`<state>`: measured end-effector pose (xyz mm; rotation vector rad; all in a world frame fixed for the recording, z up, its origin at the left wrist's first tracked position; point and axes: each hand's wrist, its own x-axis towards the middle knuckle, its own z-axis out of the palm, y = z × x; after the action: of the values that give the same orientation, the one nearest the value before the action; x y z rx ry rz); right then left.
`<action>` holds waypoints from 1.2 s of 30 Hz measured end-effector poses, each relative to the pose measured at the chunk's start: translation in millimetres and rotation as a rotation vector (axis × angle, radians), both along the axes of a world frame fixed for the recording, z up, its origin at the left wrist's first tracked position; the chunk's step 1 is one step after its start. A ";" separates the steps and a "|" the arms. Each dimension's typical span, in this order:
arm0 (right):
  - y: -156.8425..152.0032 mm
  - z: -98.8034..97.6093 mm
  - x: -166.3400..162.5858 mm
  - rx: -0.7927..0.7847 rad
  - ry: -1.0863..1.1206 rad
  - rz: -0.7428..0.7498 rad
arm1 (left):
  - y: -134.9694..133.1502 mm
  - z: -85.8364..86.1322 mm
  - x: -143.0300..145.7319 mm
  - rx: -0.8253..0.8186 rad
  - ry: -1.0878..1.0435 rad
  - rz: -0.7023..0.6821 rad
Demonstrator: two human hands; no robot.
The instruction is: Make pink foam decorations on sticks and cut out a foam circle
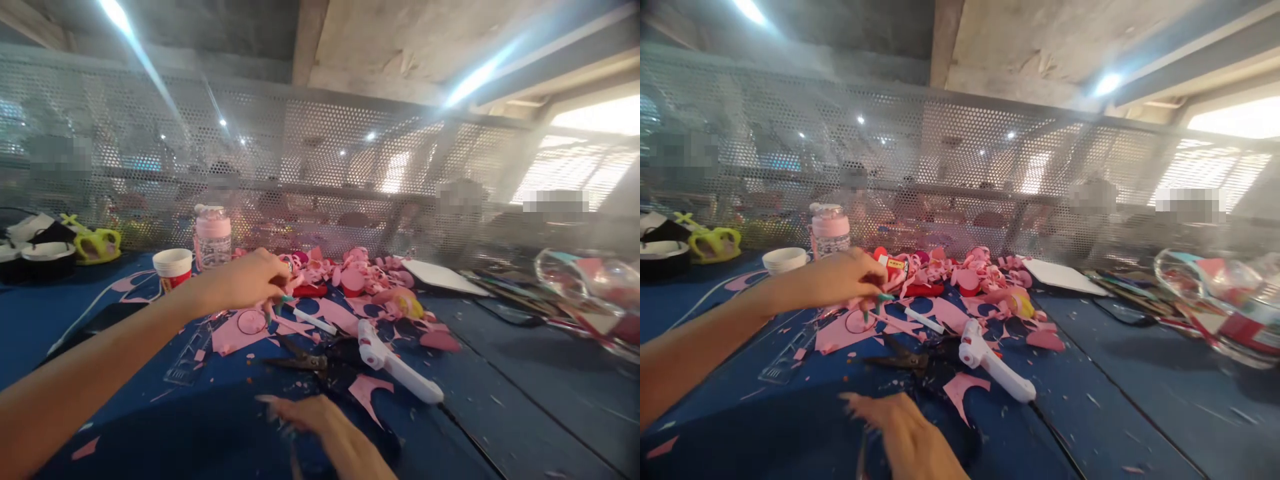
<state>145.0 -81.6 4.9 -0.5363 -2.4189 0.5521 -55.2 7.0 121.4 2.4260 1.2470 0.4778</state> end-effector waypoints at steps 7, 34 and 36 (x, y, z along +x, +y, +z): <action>2.9 -1.1 -4.7 -0.116 0.231 -0.321 | -20.1 -0.4 14.2 -0.295 -0.184 -0.132; 2.0 -2.0 -4.8 0.219 0.003 -0.305 | -13.9 -8.2 11.9 -0.659 -0.045 -0.239; 0.6 1.0 -6.5 0.235 -0.029 -0.312 | -9.3 -7.7 8.8 -0.732 -0.049 -0.248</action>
<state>138.5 -81.0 5.9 -0.8023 -2.3223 0.1273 -46.4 -2.3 113.7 1.8801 0.8710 -0.0061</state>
